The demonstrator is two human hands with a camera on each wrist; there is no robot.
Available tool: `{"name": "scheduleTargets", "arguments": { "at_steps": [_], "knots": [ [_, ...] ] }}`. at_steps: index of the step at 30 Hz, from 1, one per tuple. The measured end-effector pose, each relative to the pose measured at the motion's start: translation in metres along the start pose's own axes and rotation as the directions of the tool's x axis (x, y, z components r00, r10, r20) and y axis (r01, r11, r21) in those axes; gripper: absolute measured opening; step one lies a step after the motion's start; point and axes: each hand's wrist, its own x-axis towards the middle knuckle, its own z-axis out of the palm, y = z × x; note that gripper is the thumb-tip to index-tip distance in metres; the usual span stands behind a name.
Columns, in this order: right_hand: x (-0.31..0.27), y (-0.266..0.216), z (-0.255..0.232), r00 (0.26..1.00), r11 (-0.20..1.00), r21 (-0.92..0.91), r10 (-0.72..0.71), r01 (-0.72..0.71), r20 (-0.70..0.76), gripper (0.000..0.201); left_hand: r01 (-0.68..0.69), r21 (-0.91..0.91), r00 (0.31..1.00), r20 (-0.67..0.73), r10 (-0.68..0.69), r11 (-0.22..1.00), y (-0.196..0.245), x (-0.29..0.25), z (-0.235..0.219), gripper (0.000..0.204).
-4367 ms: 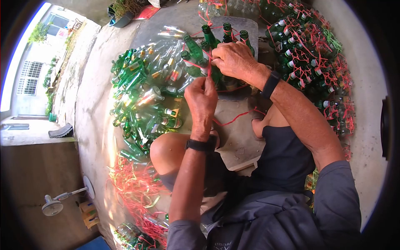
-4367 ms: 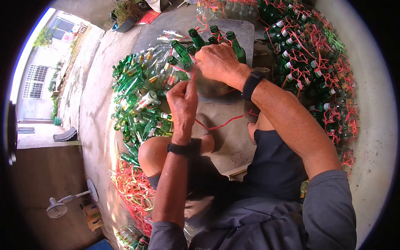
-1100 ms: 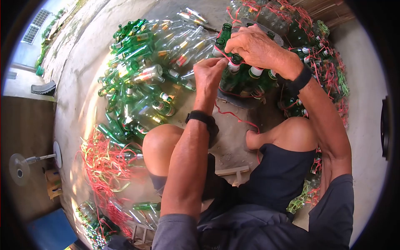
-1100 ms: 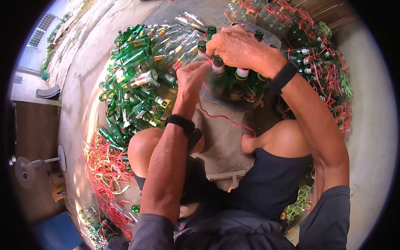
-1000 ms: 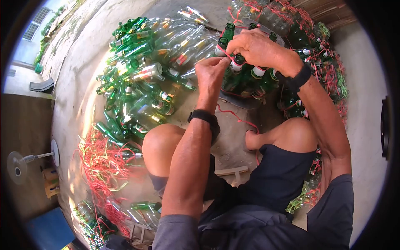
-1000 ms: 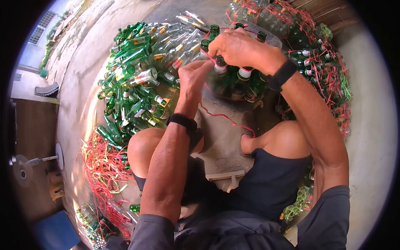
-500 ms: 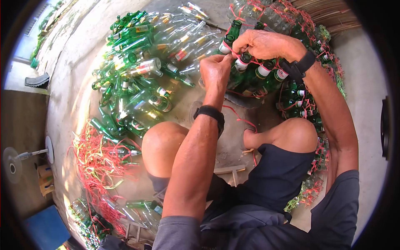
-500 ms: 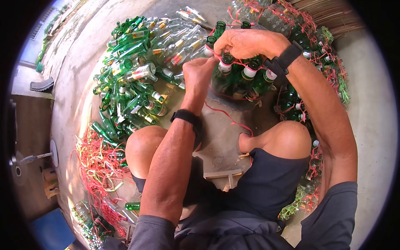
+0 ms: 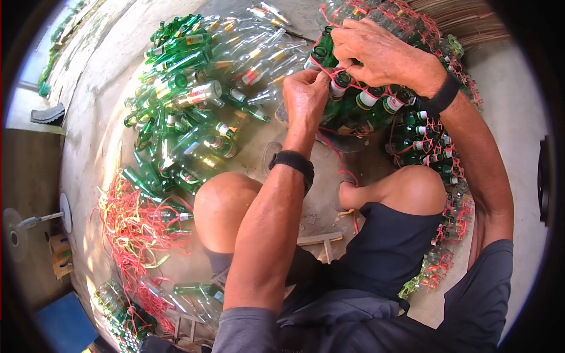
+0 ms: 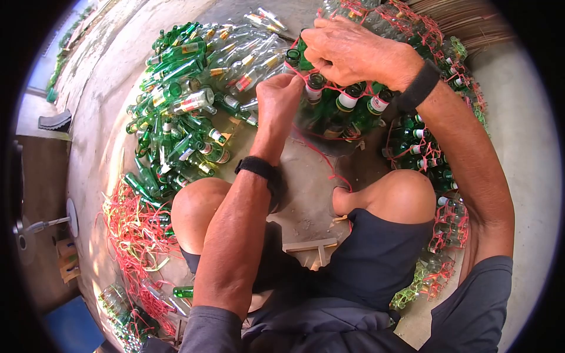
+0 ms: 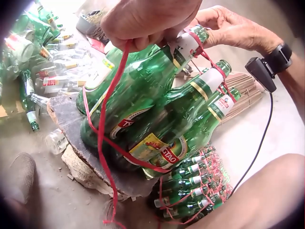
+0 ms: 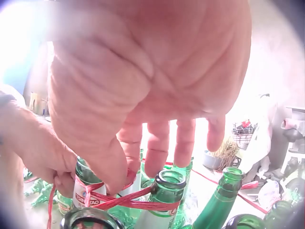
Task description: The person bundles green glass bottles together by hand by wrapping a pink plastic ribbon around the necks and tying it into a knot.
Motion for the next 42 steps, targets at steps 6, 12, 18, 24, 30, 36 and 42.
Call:
{"name": "scheduleTargets", "arguments": {
  "at_steps": [6, 12, 18, 24, 30, 36, 42],
  "knots": [
    [-0.012, 0.005, -0.014, 0.991, 0.991, 0.030, 0.131, -0.131, 0.031, 0.021, -0.007, -0.035, 1.000, 0.016, 0.007, 0.999, 0.002, 0.000, 0.001, 0.030],
    [-0.026, 0.020, -0.012, 0.937, 0.915, 0.212, 0.316, -0.343, 0.150, 0.022, -0.037, -0.098, 0.998, 0.045, 0.041, 0.994, -0.001, 0.002, 0.004, 0.028],
    [-0.030, 0.027, -0.002, 0.871, 0.827, 0.274, 0.450, -0.490, 0.198, 0.026, -0.031, -0.169, 0.996, 0.083, 0.046, 0.985, 0.000, 0.002, 0.005, 0.028],
    [-0.032, 0.032, 0.005, 0.860, 0.808, 0.297, 0.487, -0.509, 0.151, 0.031, -0.038, -0.142, 0.993, 0.103, 0.053, 0.989, 0.006, 0.001, 0.003, 0.029],
    [-0.026, 0.035, 0.016, 0.843, 0.811, 0.231, 0.523, -0.537, 0.126, 0.027, -0.032, -0.152, 0.994, 0.097, 0.047, 0.988, 0.007, -0.002, 0.003, 0.031],
    [-0.027, 0.036, 0.031, 0.872, 0.851, 0.215, 0.490, -0.480, 0.006, 0.027, -0.042, -0.182, 0.992, 0.107, 0.062, 0.982, 0.004, 0.002, 0.005, 0.031],
    [-0.019, 0.050, 0.027, 0.857, 0.799, 0.316, 0.443, -0.511, 0.265, 0.018, 0.017, -0.097, 0.996, 0.094, -0.008, 0.995, 0.012, -0.003, 0.002, 0.030]
  ]
}}
